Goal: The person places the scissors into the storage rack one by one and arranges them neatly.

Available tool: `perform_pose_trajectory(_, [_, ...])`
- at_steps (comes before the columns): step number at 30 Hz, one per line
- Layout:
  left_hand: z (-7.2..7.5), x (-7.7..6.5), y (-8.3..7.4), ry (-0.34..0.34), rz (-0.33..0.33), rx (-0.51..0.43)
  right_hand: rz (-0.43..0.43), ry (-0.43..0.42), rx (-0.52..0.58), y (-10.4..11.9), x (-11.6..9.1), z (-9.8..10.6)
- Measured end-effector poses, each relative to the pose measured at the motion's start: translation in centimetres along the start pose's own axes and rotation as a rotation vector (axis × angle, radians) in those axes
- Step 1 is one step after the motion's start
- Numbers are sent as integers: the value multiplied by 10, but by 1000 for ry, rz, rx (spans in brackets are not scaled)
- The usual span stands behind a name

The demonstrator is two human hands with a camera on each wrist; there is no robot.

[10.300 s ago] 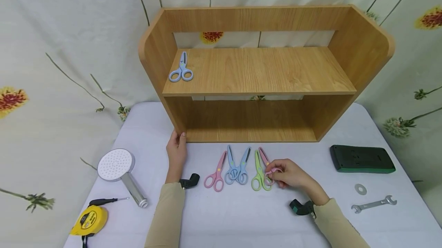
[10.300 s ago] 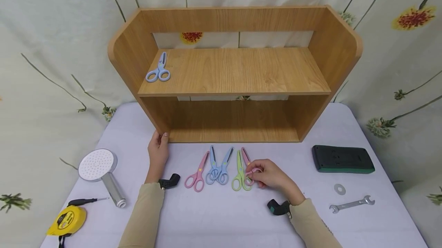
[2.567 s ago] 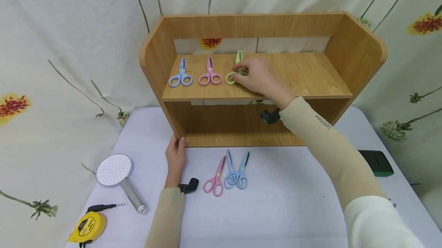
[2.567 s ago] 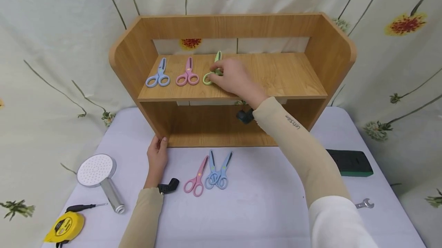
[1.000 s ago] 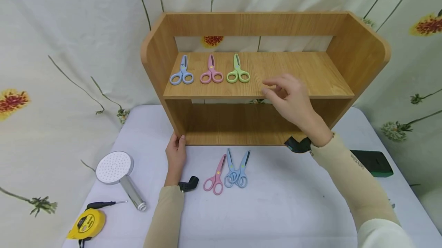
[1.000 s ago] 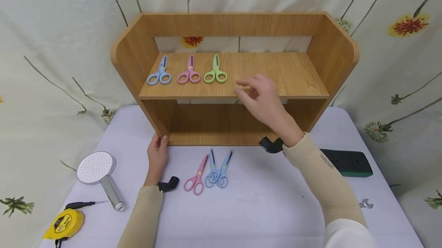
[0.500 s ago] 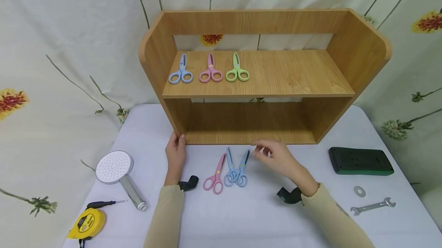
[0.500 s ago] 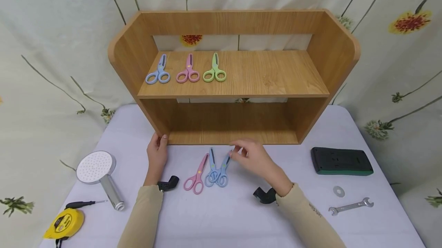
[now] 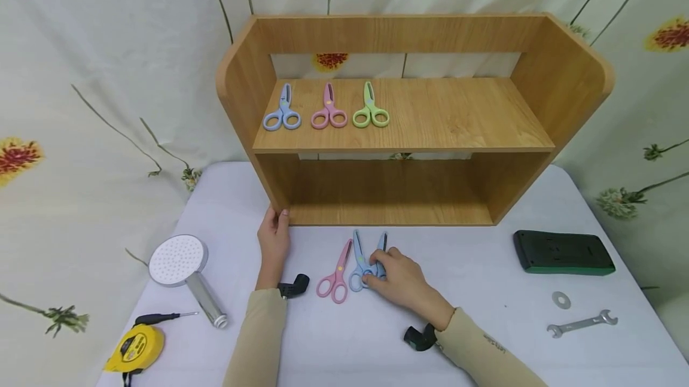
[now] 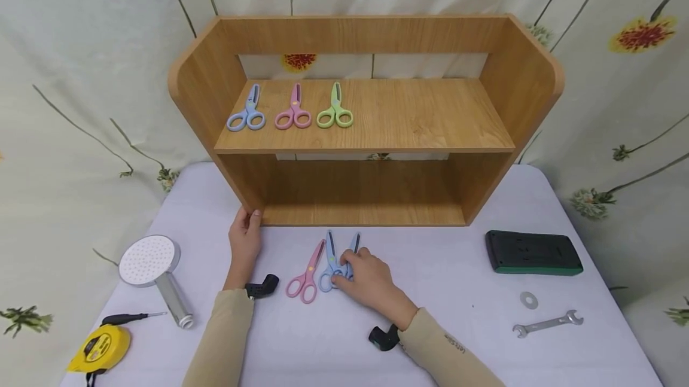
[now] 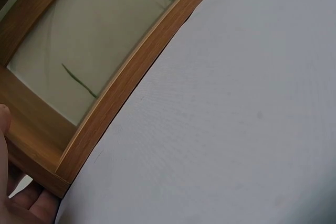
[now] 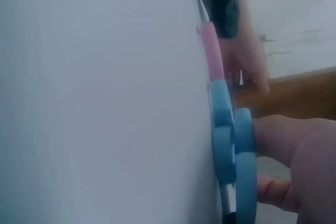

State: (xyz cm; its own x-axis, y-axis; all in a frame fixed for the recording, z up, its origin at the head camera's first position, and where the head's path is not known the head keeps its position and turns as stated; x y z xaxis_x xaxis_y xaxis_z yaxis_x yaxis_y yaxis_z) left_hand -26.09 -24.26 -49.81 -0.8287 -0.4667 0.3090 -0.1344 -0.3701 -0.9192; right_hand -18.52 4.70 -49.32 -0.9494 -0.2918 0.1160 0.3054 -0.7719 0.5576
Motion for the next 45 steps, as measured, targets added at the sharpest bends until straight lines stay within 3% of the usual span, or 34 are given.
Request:
perform_pose_trajectory(5, [-2, -1, 0, -3, 6, -22, -18, -22, 50, -6, 0, 5])
perform_pose_trajectory(20, [-3, -4, 0, 30, 26, 7, 19, 15, 124, -13, -3, 8])
perform_pose_trajectory(23, [-2, -3, -1, 22, 20, 0, 5, 34, 208, -15, -1, 10])
perform_pose_trajectory(27, [-1, -3, -2, 15, 18, 2, -47, 83, 425, -16, 2, 19])
perform_pose_trajectory(31, [-1, -2, -2, 23, 24, 7, -31, 123, 551, -4, 7, 47])
perform_pose_trajectory(42, [-1, 1, 3, 22, 25, -7, 282, 76, 654, 57, 26, 164])
perform_pose_trajectory(45, [-1, 1, 4, 25, 22, -7, 311, 44, 649, 66, 34, 194])
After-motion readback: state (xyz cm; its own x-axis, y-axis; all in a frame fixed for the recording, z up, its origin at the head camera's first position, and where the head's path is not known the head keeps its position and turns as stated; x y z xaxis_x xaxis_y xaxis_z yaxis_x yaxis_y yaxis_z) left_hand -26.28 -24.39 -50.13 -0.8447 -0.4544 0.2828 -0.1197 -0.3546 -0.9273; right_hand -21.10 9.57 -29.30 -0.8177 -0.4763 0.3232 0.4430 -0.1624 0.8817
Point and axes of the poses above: each hand's wrist, its own x-axis towards the middle knuckle, its own z-axis out of the back of the hand, y = z × x, the point moved 7 cm from there along x, towards the middle knuckle, and after that the axes turned 6 degrees about -y, right-handed, at the moved point
